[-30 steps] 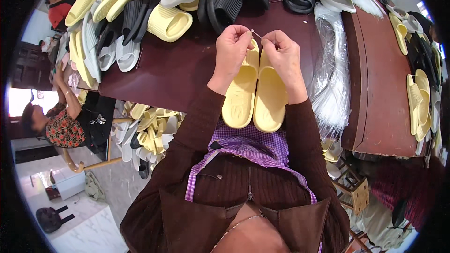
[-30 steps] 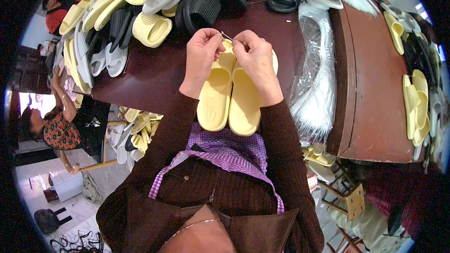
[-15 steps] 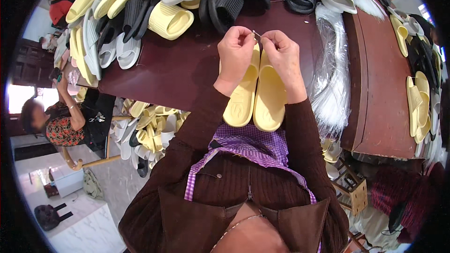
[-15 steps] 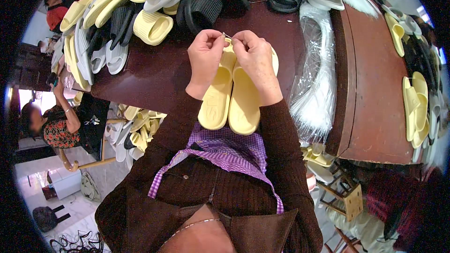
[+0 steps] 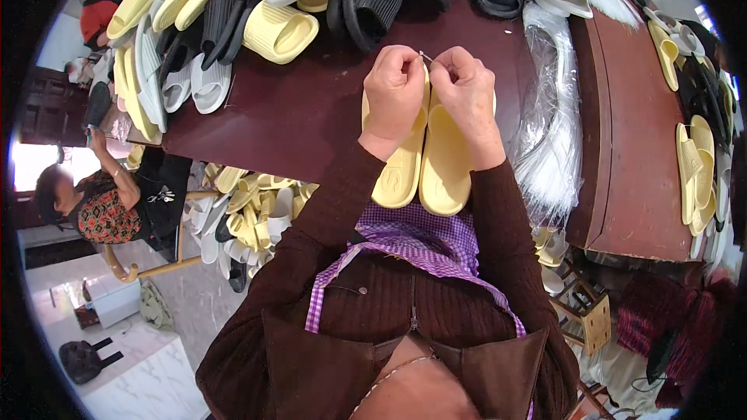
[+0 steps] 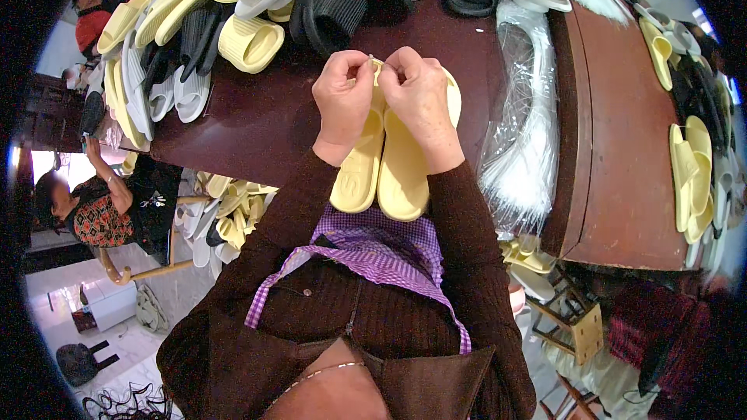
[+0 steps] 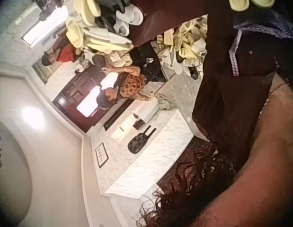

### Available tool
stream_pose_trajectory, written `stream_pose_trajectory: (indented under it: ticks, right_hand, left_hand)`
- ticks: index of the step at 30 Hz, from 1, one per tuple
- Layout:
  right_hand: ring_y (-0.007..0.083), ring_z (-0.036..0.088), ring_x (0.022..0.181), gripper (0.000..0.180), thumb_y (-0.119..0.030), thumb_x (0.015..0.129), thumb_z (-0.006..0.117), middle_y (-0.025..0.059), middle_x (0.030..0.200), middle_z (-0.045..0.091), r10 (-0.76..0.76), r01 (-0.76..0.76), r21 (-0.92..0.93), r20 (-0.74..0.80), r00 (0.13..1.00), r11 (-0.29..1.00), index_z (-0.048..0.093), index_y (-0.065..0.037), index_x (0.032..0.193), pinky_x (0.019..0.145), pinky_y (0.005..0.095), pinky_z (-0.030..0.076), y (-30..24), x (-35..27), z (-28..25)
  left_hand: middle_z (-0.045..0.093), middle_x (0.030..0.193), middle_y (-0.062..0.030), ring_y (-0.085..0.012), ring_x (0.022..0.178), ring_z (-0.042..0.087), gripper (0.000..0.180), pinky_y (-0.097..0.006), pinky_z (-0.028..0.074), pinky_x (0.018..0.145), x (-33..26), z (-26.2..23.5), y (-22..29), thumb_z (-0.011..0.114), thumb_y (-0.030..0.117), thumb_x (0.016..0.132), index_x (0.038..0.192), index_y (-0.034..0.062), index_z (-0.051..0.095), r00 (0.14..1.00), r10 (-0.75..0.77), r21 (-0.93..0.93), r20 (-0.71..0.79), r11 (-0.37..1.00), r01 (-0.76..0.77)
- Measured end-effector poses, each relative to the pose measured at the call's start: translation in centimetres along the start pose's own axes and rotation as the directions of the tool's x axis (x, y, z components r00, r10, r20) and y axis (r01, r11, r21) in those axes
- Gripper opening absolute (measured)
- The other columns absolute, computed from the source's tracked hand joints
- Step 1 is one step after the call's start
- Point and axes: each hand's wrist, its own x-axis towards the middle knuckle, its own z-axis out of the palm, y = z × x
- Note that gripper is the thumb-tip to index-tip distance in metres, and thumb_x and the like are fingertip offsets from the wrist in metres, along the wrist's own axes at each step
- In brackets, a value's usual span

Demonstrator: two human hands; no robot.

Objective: The person pairs slippers together by threading and fastening plastic tag ties through them by hand, then sets the connected pairs aside.

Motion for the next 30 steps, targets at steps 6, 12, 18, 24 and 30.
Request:
stream_pose_trajectory:
  ticks: [6,12,18,24,30]
  right_hand:
    - [0.0234,0.056,0.068,0.004,-0.007,0.076,0.063,0.0079,0.066,0.061,-0.077,0.073,-0.093,-0.038,0.996,0.993,0.06,-0.004,0.074,0.064,0.0343,0.049,-0.1,-0.2,0.1]
    - [0.0206,0.056,0.068,0.004,-0.007,0.077,0.063,0.0072,0.068,0.061,-0.054,0.05,-0.074,-0.051,0.997,0.996,0.061,-0.004,0.076,0.063,0.0324,0.048,0.3,-0.2,0.3]
    - [0.029,0.059,0.064,0.002,-0.005,0.075,0.06,0.0114,0.064,0.06,0.072,-0.071,0.114,-0.003,0.997,0.991,0.061,-0.004,0.074,0.069,0.0391,0.048,-0.7,0.4,-0.3]
    - [0.0279,0.059,0.06,0.002,-0.005,0.075,0.06,0.0114,0.062,0.06,-0.055,0.057,0.098,-0.021,0.998,0.994,0.061,-0.003,0.074,0.067,0.038,0.048,-0.6,0.4,0.0]
    - [0.0275,0.06,0.067,0.002,-0.006,0.075,0.061,0.0107,0.067,0.062,-0.068,0.069,0.083,-0.011,0.998,0.994,0.062,-0.004,0.076,0.069,0.0376,0.047,-0.2,0.3,0.1]
  left_hand:
    - [0.059,0.079,-0.0102,-0.0271,0.068,0.06,0.012,-0.034,0.05,0.061,-0.1,0.1,-0.3,0.061,-0.006,0.076,0.082,0.0018,0.054,0.989,0.148,0.121,0.019,0.981,-0.149]
    - [0.061,0.082,-0.0101,-0.025,0.069,0.061,0.01,-0.033,0.05,0.064,-0.2,0.1,-0.6,0.061,-0.005,0.077,0.083,0.001,0.057,0.994,0.102,0.052,0.025,0.993,-0.103]
    - [0.063,0.081,-0.0048,-0.0136,0.07,0.061,0.005,-0.026,0.05,0.064,0.1,-0.4,0.0,0.062,0.0,0.082,0.088,-0.0003,0.062,0.96,-0.243,-0.294,0.137,0.916,0.274]
    - [0.064,0.084,-0.0045,-0.0097,0.072,0.06,0.007,-0.022,0.05,0.065,1.5,-1.7,-1.3,0.06,0.001,0.087,0.092,-0.0007,0.064,0.763,-0.461,-0.539,0.453,0.54,0.646]
    - [0.063,0.081,-0.004,-0.0093,0.07,0.059,0.008,-0.022,0.051,0.066,1.5,-1.9,-1.8,0.06,0.0,0.086,0.093,-0.0006,0.064,0.715,-0.474,-0.574,0.514,0.43,0.697]
